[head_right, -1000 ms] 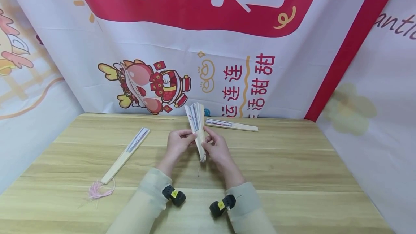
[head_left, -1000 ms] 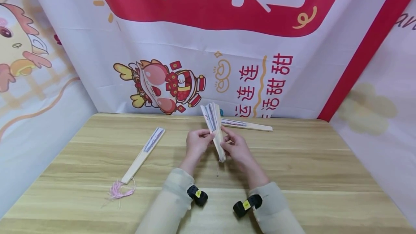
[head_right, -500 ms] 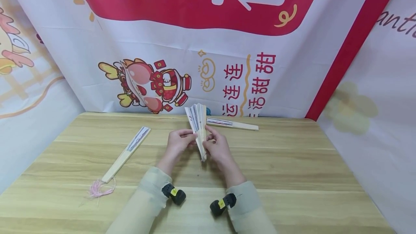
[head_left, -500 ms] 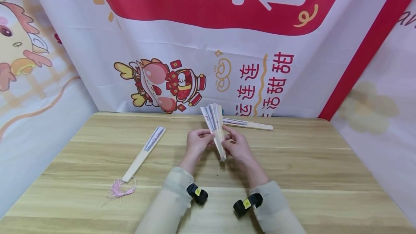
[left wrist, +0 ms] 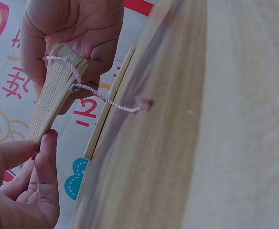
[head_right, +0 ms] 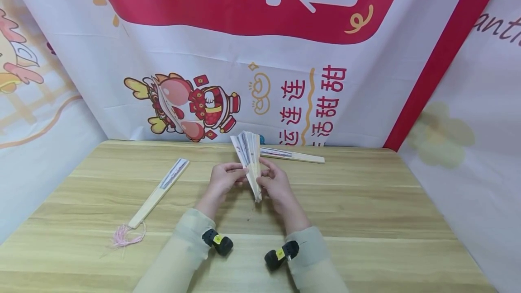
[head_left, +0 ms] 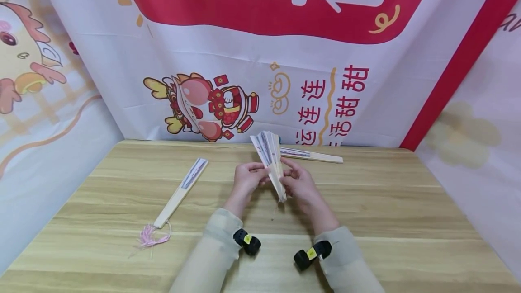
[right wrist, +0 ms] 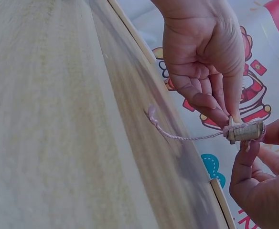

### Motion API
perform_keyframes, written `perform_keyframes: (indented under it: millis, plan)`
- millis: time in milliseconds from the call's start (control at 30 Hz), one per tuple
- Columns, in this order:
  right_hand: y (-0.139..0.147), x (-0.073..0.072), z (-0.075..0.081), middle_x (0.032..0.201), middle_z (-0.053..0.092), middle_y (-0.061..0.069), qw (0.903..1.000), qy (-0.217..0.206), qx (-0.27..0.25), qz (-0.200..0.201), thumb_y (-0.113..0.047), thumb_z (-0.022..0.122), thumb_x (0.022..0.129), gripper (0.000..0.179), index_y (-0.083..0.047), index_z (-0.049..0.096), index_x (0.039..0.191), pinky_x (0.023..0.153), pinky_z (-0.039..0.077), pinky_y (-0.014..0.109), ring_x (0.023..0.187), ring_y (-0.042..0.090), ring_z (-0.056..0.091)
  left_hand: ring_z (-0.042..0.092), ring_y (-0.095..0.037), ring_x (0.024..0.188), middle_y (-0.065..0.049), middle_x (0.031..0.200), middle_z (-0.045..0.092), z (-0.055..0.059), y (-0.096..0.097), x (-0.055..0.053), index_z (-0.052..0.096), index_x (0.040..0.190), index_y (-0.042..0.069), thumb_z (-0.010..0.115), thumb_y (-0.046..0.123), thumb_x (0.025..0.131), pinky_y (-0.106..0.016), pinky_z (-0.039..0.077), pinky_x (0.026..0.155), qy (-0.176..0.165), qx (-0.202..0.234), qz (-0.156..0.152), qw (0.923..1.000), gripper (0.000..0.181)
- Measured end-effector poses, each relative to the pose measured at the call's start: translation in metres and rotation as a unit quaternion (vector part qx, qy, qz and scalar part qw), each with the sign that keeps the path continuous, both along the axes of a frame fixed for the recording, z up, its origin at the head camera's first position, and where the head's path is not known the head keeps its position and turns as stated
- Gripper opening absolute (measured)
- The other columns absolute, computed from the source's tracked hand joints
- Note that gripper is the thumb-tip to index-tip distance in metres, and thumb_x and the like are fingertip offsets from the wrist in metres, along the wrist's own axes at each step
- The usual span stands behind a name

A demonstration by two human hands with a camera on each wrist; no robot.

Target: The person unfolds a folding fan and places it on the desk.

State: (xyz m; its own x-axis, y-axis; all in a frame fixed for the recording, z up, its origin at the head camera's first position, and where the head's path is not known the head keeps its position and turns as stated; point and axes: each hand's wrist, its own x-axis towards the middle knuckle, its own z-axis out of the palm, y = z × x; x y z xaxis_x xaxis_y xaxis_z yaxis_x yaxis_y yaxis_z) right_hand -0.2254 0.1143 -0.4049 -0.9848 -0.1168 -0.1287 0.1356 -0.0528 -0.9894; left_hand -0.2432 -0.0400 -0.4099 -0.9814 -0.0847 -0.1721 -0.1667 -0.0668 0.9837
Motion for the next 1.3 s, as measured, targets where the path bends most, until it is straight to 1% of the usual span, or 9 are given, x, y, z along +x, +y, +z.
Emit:
perform_keyframes:
  millis: [133, 233, 300, 333, 467, 567, 767, 1033, 1300]
  plan:
    - [0.001, -0.0013, -0.0024, 0.096, 0.057, 0.003, 0.9998, -0.01, -0.015, 0.0, 0.012, 0.053, 0.087, 0.068, -0.014, 0.043, 0.149, 0.055, 0.039, 0.019, 0.064, 0.008, 0.048, 0.065, -0.008, 0.059, -0.014, 0.086, 0.075, -0.0004, -0.0001, 0.0001, 0.07, 0.107, -0.007, 0.072, 0.0, 0.087, -0.018, 0.05, 0.054, -0.004, 0.003, -0.004, 1.0, 0.022]
    - [0.002, -0.0016, -0.0036, 0.095, 0.056, 0.002, 0.9997, -0.011, -0.023, -0.004, 0.013, 0.052, 0.088, 0.068, -0.011, 0.042, 0.15, 0.054, 0.038, 0.019, 0.064, 0.008, 0.046, 0.065, -0.008, 0.059, -0.011, 0.082, 0.074, -0.0014, 0.0004, -0.0014, 0.069, 0.107, -0.007, 0.071, 0.0, 0.087, -0.018, 0.051, 0.054, -0.006, 0.005, -0.007, 0.9999, 0.021]
    - [0.0024, -0.0019, -0.004, 0.095, 0.056, 0.002, 0.9996, -0.009, -0.027, -0.006, 0.013, 0.052, 0.088, 0.067, -0.01, 0.041, 0.15, 0.055, 0.038, 0.018, 0.065, 0.007, 0.046, 0.065, -0.008, 0.059, -0.01, 0.083, 0.074, -0.002, 0.0004, -0.0025, 0.069, 0.108, -0.007, 0.071, 0.001, 0.087, -0.017, 0.051, 0.055, -0.007, 0.004, -0.008, 0.9999, 0.022]
    - [0.0025, -0.0017, -0.0039, 0.095, 0.056, 0.002, 0.9995, -0.008, -0.028, -0.007, 0.013, 0.052, 0.088, 0.068, -0.01, 0.041, 0.15, 0.055, 0.039, 0.018, 0.065, 0.007, 0.046, 0.065, -0.008, 0.059, -0.01, 0.083, 0.074, -0.0023, 0.0004, -0.0028, 0.069, 0.108, -0.007, 0.071, 0.0, 0.087, -0.017, 0.051, 0.055, -0.007, 0.004, -0.007, 0.9999, 0.022]
    - [0.0016, -0.0019, -0.0043, 0.095, 0.056, 0.002, 0.9994, -0.008, -0.031, -0.009, 0.014, 0.052, 0.087, 0.069, -0.011, 0.04, 0.151, 0.055, 0.039, 0.019, 0.066, 0.008, 0.047, 0.065, -0.008, 0.059, -0.018, 0.09, 0.075, -0.0033, 0.0, -0.0029, 0.069, 0.109, -0.007, 0.072, 0.0, 0.087, -0.017, 0.052, 0.055, -0.008, 0.005, -0.006, 0.9999, 0.023]
    - [0.0011, -0.0015, -0.0043, 0.095, 0.056, 0.002, 0.9994, -0.007, -0.032, -0.01, 0.014, 0.052, 0.087, 0.07, -0.011, 0.04, 0.151, 0.055, 0.04, 0.019, 0.066, 0.008, 0.047, 0.065, -0.008, 0.059, -0.022, 0.096, 0.074, -0.004, -0.0002, -0.0033, 0.068, 0.109, -0.008, 0.072, 0.0, 0.086, -0.017, 0.052, 0.055, -0.007, 0.007, -0.007, 0.9999, 0.024]
    - [-0.0012, -0.0008, -0.003, 0.096, 0.057, 0.002, 0.999, -0.005, -0.037, -0.022, 0.015, 0.052, 0.084, 0.073, -0.012, 0.04, 0.151, 0.056, 0.041, 0.018, 0.066, 0.008, 0.049, 0.066, -0.009, 0.06, -0.019, 0.092, 0.075, -0.0034, -0.0013, -0.0031, 0.068, 0.109, -0.008, 0.072, 0.0, 0.086, -0.017, 0.051, 0.054, -0.007, 0.014, -0.005, 0.9999, 0.024]
    - [-0.0023, -0.0002, -0.0022, 0.098, 0.057, 0.006, 0.9982, 0.008, -0.039, -0.045, 0.015, 0.049, 0.083, 0.072, -0.007, 0.039, 0.151, 0.056, 0.044, 0.018, 0.068, 0.009, 0.051, 0.067, -0.009, 0.06, -0.015, 0.086, 0.075, -0.0031, -0.0025, -0.0029, 0.068, 0.108, -0.009, 0.071, -0.002, 0.087, -0.017, 0.051, 0.053, -0.004, 0.023, 0.0, 0.9997, 0.023]
    - [-0.0026, -0.0036, -0.0054, 0.1, 0.058, 0.005, 0.9969, 0.004, -0.025, -0.074, 0.014, 0.051, 0.083, 0.073, -0.012, 0.041, 0.151, 0.057, 0.045, 0.018, 0.069, 0.009, 0.052, 0.068, -0.01, 0.062, -0.017, 0.089, 0.076, -0.0026, -0.0026, -0.0031, 0.068, 0.108, -0.009, 0.071, -0.001, 0.087, -0.017, 0.052, 0.054, -0.008, 0.023, 0.005, 0.9997, 0.022]
